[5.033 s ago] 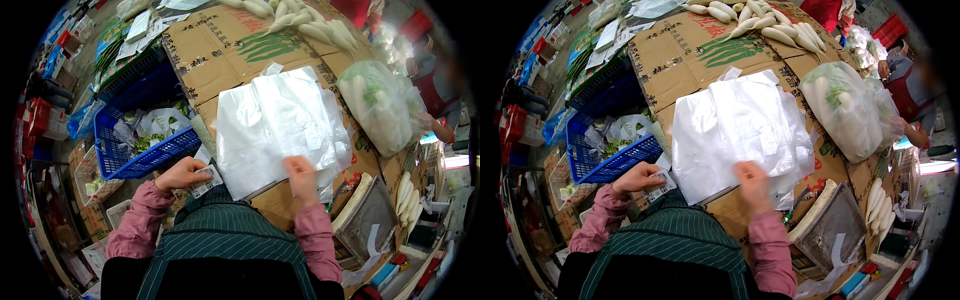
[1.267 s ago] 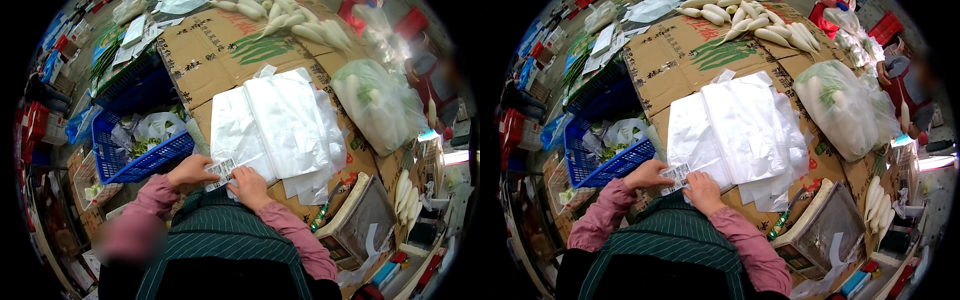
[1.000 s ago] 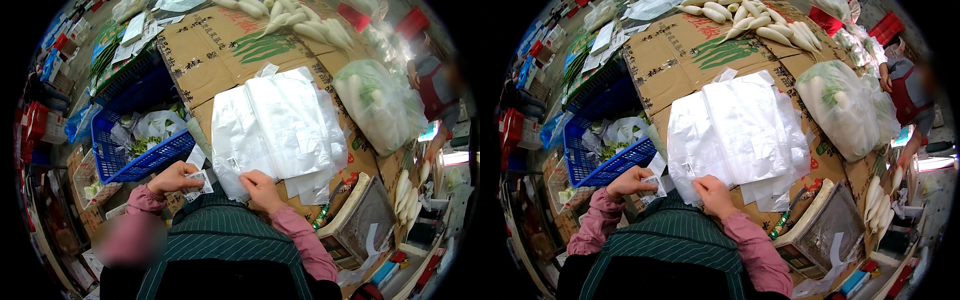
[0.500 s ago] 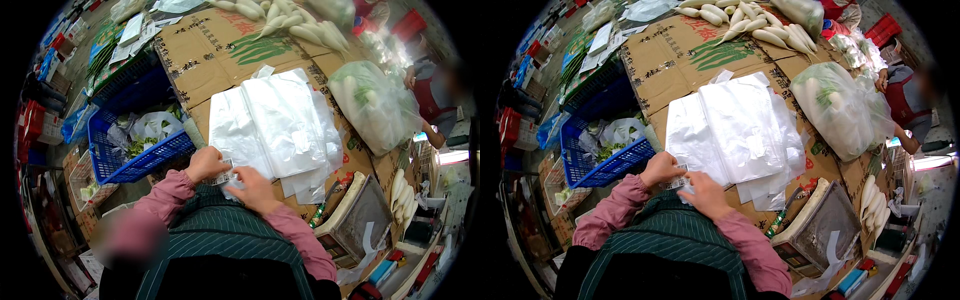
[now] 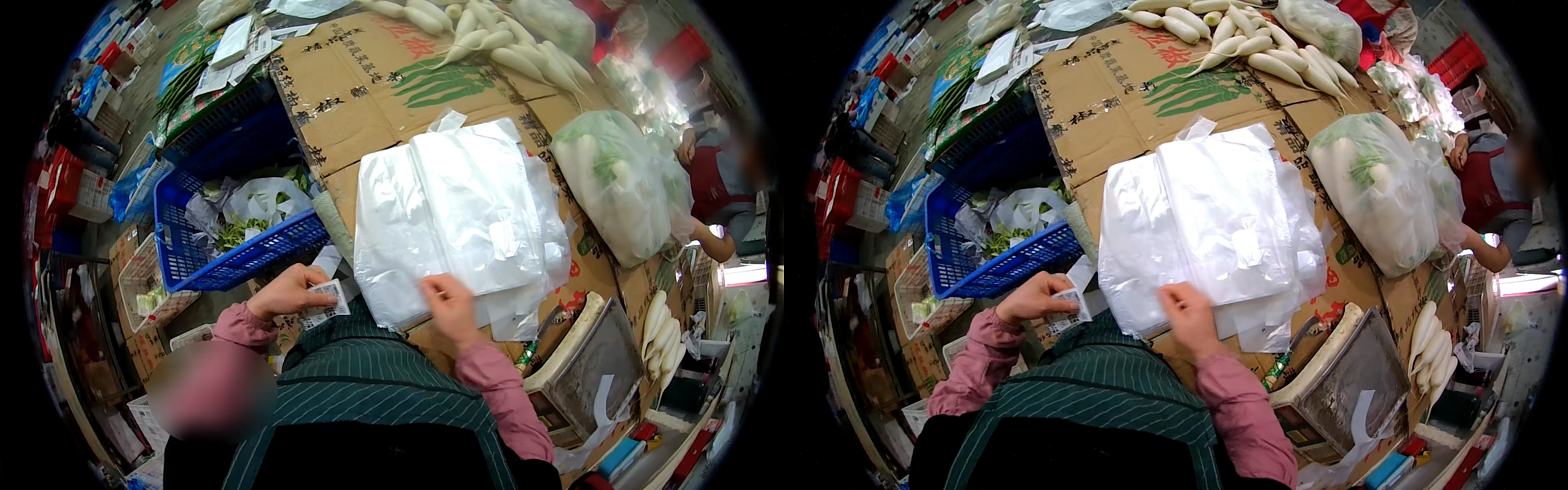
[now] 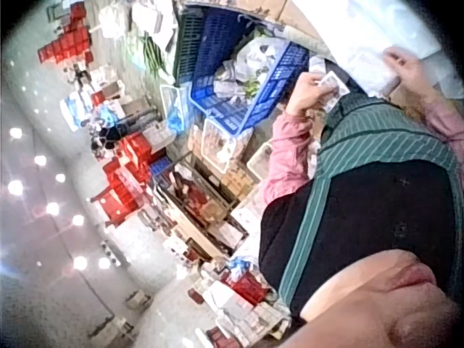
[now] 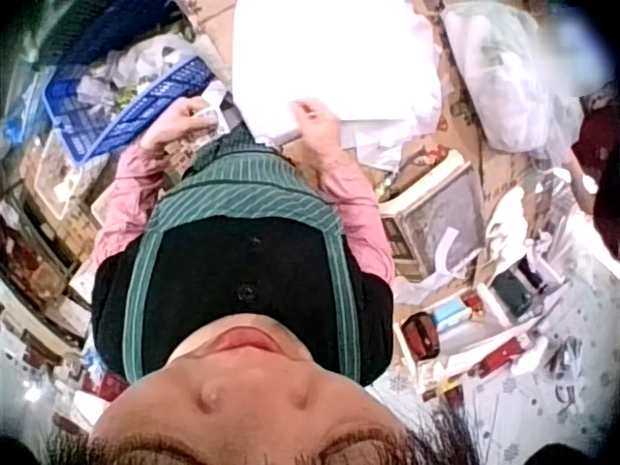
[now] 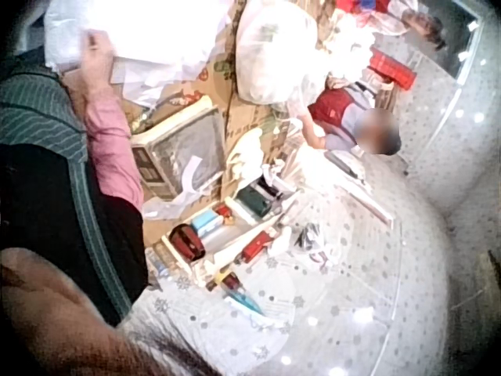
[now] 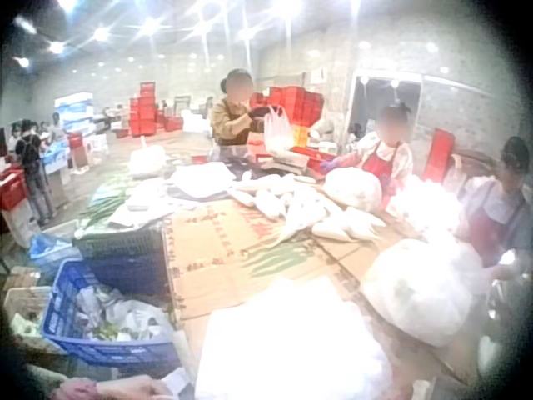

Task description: The person places white radishes into a plastic bag, weighs the bag on a digital scale, and then repeatedly applies small labels to the bag's surface. The person handles the bag and labels by hand in a cluttered market stall.

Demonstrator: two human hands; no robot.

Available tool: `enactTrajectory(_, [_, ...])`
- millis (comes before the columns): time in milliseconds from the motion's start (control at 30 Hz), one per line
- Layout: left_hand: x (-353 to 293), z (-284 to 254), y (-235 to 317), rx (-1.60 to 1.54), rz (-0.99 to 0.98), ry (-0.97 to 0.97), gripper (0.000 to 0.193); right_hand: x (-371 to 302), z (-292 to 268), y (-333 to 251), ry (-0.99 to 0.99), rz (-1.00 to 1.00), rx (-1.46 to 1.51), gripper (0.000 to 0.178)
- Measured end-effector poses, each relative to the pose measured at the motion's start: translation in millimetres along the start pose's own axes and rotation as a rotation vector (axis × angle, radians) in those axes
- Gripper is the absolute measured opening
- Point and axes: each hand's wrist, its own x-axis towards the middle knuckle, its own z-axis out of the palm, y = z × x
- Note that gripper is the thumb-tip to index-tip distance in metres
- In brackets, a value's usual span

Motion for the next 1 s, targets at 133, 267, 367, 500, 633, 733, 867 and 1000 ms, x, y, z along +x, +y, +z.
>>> enactTrajectory(133, [23.0, 15.9, 5.0, 0.032, -0.066, -0.045, 0.015, 20.6, -84.9, -8.7, 0.564, 0.027, -0.024, 0.012])
enactTrajectory(267, [60.2, 40.0, 4.4, 0.188, 0.203, 0.074, 0.019, 16.3, -80.6, -38.4, 0.695, -0.150, -0.211, 0.011])
enactTrajectory(367, [87.7, 47.8, 17.3, 0.462, -0.129, 0.072, 0.025, 7.1, -10.4, -41.4, 0.049, -0.124, -0.154, 0.024])
enactTrajectory(500, [83.2, 51.3, 24.9, 0.794, -0.217, 0.297, 0.040, 7.1, 44.4, -11.1, -0.162, -0.363, -0.593, 0.039])
enactTrajectory(633, [43.7, 11.7, 0.3, 0.330, -0.078, -0.020, 0.027, 7.9, 49.8, -4.6, -0.152, -0.371, -0.613, 0.021])
enactTrajectory(733, [8.6, -4.8, -2.8, 0.024, -0.278, -0.001, 0.022, 4.0, 48.0, -2.3, -0.120, -0.327, -0.533, 0.015])
enactTrajectory(867, [-4.3, -8.5, 4.8, -0.093, -0.244, -0.048, 0.018, -0.7, 35.0, 0.7, -0.086, -0.203, -0.231, 0.015])
enactTrajectory(1000, [9.2, 2.9, 14.5, -0.179, -0.281, -0.115, 0.020, -3.9, 6.6, 1.5, -0.054, 0.006, 0.018, 0.018])
